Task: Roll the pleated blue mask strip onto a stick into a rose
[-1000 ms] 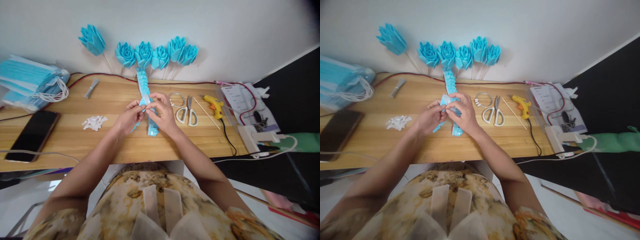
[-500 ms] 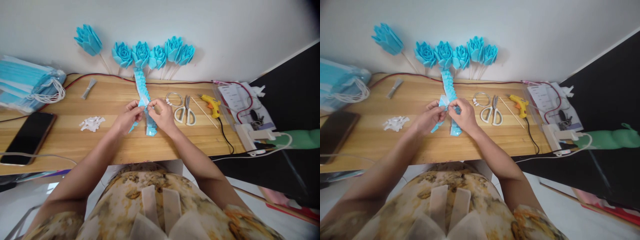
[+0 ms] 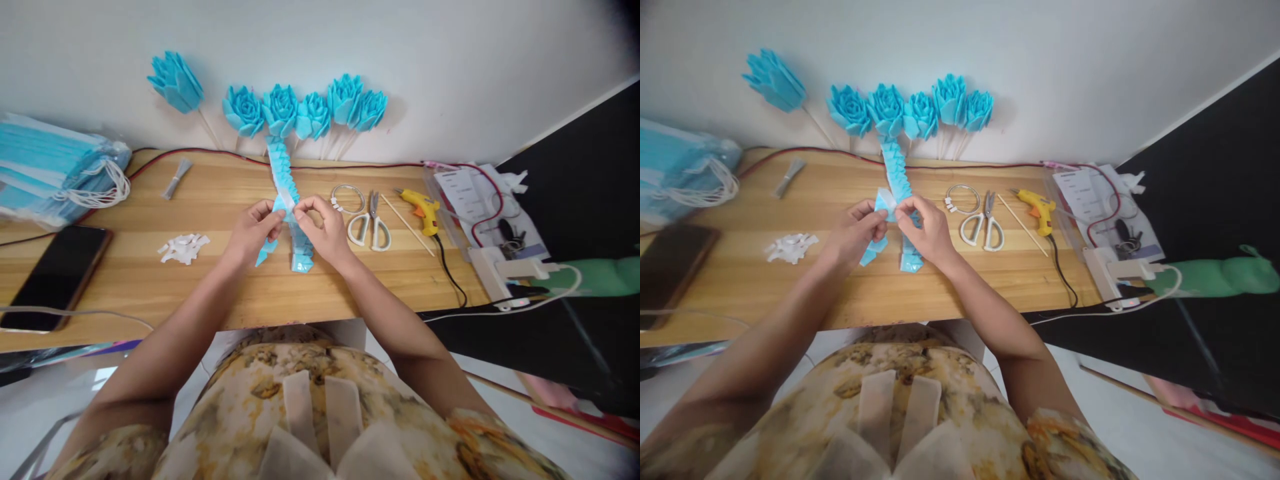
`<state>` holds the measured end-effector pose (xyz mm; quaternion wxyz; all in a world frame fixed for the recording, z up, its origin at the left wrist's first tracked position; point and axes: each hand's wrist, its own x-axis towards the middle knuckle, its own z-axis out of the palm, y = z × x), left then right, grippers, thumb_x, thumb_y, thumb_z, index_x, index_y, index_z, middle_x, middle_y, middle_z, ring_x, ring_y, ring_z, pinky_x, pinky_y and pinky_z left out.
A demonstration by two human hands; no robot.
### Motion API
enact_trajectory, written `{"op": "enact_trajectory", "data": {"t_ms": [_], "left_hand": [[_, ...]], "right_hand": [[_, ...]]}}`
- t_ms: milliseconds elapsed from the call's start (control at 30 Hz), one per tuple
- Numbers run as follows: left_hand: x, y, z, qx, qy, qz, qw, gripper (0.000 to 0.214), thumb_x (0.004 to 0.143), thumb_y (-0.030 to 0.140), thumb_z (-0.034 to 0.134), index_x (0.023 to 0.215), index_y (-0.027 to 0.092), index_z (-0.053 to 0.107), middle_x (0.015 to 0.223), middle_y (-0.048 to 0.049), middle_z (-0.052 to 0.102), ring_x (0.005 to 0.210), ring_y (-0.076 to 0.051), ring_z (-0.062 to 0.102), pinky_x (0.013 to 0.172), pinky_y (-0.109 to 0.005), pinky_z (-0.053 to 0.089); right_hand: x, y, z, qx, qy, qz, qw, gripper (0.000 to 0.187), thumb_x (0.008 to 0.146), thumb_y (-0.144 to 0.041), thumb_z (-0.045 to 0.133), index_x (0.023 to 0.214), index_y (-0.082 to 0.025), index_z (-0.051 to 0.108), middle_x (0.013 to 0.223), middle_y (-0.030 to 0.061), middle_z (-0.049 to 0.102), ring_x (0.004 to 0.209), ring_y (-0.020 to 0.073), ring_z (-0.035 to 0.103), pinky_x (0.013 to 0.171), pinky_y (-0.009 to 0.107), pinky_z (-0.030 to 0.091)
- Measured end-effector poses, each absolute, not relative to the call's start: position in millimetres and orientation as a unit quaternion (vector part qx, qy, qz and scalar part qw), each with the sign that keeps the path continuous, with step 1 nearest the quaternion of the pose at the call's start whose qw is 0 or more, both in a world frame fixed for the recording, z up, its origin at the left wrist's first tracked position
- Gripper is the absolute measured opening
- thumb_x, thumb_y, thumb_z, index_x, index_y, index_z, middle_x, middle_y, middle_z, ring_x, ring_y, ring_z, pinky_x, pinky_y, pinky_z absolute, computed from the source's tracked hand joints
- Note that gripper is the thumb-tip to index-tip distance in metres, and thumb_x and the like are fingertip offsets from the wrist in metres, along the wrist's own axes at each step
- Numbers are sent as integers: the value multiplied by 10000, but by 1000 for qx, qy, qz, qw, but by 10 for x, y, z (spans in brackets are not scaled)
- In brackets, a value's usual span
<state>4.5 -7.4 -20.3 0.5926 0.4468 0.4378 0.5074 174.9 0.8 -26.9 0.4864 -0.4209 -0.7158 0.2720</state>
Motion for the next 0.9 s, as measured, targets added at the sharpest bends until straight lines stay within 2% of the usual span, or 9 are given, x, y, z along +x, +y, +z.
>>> {"op": "enact_trajectory", "data": {"t_ms": [67,200,333,433,667,900], "left_hand": [[45,-79,-194,447,442,501,595,189,767,290,765,724,191,611,531,44,517,453,-79,399,448,-214,313],[55,-97,-172,469,450,483,587,191,773,262,755,692,187,599,522,49,494,454,-73,377,449,-210,280],[61,-102,-170,491,450,472,578,164,764,269,764,726,185,629,529,50,498,471,-80,387,456,-212,291],[63,-97,-171,484,422,474,603,193,762,323,777,765,189,638,548,44,523,475,-87,410,459,-216,319],[78,-79,-161,444,416,487,627,254,840,378,739,733,189,608,568,20,539,482,-92,454,455,-213,344],[59,-71,-173,436,435,494,614,270,851,313,760,698,184,578,542,35,519,457,-76,424,444,-197,330]], "right_hand": [[1756,6,-266,-416,-712,278,493,92,932,-321,626,969,-237,634,937,14,724,910,170,677,871,334,537],[1755,5,-291,-416,-733,265,468,253,901,-270,650,1154,-263,631,993,10,701,952,180,657,927,359,542],[1762,22,-320,-427,-731,276,455,306,901,-218,607,1201,-275,618,874,-23,641,838,161,623,861,339,547],[1784,62,-351,-421,-703,303,487,371,906,-236,611,1272,-276,566,840,-39,614,792,151,617,835,329,554],[1797,109,-388,-413,-682,330,506,455,929,-366,649,1353,-272,512,851,-26,618,817,175,635,867,360,574],[1789,98,-380,-414,-673,354,500,484,939,-454,655,1365,-269,518,862,-20,602,824,179,623,881,369,567]]}}
